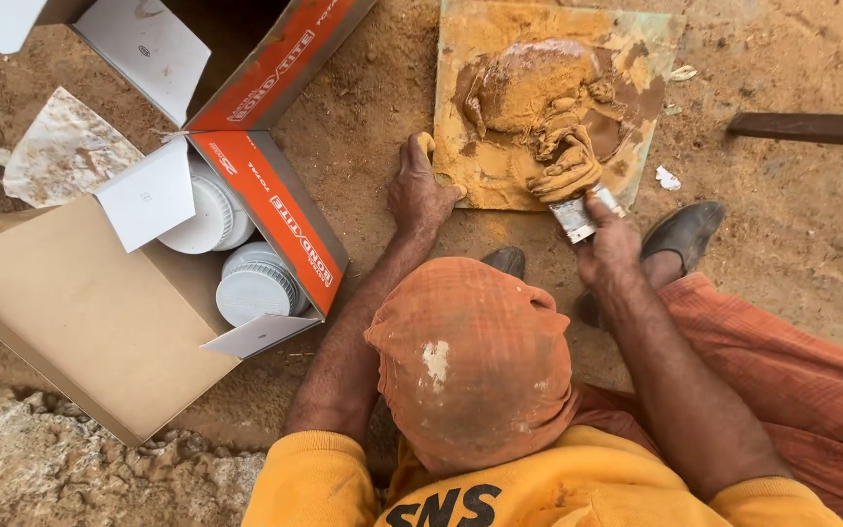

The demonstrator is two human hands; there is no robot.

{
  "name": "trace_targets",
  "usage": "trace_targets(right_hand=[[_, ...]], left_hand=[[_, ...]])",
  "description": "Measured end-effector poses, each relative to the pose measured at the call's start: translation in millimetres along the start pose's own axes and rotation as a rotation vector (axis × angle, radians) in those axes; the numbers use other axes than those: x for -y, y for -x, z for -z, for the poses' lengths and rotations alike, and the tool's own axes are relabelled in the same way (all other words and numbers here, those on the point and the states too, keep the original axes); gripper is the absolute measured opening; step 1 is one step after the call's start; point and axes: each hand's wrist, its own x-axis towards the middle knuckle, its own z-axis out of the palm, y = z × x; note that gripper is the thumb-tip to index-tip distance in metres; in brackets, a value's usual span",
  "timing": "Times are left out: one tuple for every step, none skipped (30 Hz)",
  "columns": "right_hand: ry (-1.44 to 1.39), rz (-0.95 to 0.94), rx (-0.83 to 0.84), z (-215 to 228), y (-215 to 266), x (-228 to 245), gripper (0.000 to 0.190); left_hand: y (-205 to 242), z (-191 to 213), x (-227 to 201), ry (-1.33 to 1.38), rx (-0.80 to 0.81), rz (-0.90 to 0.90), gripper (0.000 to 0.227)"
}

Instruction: The person mixes adhesive resin and wood powder on a board using a spatula to create wood filler.

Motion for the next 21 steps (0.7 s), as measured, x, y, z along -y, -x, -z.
trace_targets(right_hand=[[0.044,0.041,0.019,9.7,-12.1,-12.5,0.021],[0.087,0.082,0.039,19.3,-23.9,-25.2,0.02],[0.091,0.079,0.038,21.7,-20.1,-27.4,0.02],[0.008,0.058,0.083,24.1,-16.3,-29.5,0.022],[-0.076,0.037,0.125,28.0,-11.6,-32.1,0.025],[-0.072,0.032,0.121,24.1,-4.3,-34.8,0.025],[0.02,0.016,0.042,19.9,3.0,-37.3,0.028],[0.112,-0.001,-0.036,15.8,11.0,-39.6,0.031],[0.112,0.0,-0.035,14.6,3.6,-49.4,0.031],[0.178,0.028,-0.059,13.5,-3.4,-59.1,0.036],[0.245,0.053,-0.08,11.5,-10.1,-69.9,0.042],[0.247,0.052,-0.076,3.8,-13.0,-70.7,0.042],[0.149,0.067,-0.053,-2.6,-15.3,-72.1,0.044],[0.05,0.081,-0.03,-8.7,-17.7,-73.1,0.047],[0.049,0.081,-0.03,-23.1,-13.2,-63.8,0.047],[0.042,0.077,-0.034,-37.3,-8.4,-54.1,0.047],[0.035,0.072,-0.036,-52.4,-3.7,-44.6,0.047],[0.034,0.072,-0.033,-57.5,-10.5,-42.3,0.047],[0.003,0.077,-0.073,-63.4,-17.1,-39.7,0.047],[-0.028,0.083,-0.114,-69.8,-23.0,-37.2,0.048],[-0.03,0.09,-0.104,-67.3,-34.3,-35.5,0.048]], left_hand=[[1.5,2.8,-2.6,-0.008,-0.001,0.009,0.092],[2.8,5.8,-4.9,-0.016,-0.001,0.018,0.09],[1.1,4.8,-3.7,-0.017,0.0,0.022,0.09],[-0.6,3.7,-2.5,-0.026,0.005,0.033,0.09],[-0.8,2.2,-1.2,-0.035,0.013,0.044,0.091],[-0.7,1.9,-0.7,-0.036,0.017,0.049,0.091],[-1.2,1.9,-0.7,-0.033,0.012,0.04,0.094],[-1.1,2.4,-0.9,-0.03,0.007,0.032,0.098],[-1.4,2.0,-1.6,-0.029,0.006,0.031,0.098],[-1.3,2.0,-2.4,-0.018,0.011,0.031,0.095],[-0.8,3.2,-1.8,-0.009,0.014,0.033,0.093],[-1.2,3.3,-1.8,-0.01,0.011,0.036,0.093],[-0.6,2.9,-1.8,-0.022,0.016,0.041,0.091],[0.0,2.3,-2.1,-0.033,0.02,0.047,0.089],[0.1,2.2,-2.4,-0.034,0.02,0.045,0.089],[0.4,2.2,-3.1,-0.026,0.018,0.046,0.088],[0.4,3.0,-3.5,-0.02,0.015,0.046,0.087],[0.6,1.8,-2.5,-0.022,0.012,0.045,0.087],[0.5,1.3,-1.4,-0.022,0.008,0.034,0.09],[0.6,1.5,-0.3,-0.021,0.004,0.024,0.093],[0.5,1.2,-0.4,-0.018,-0.007,0.02,0.093]])
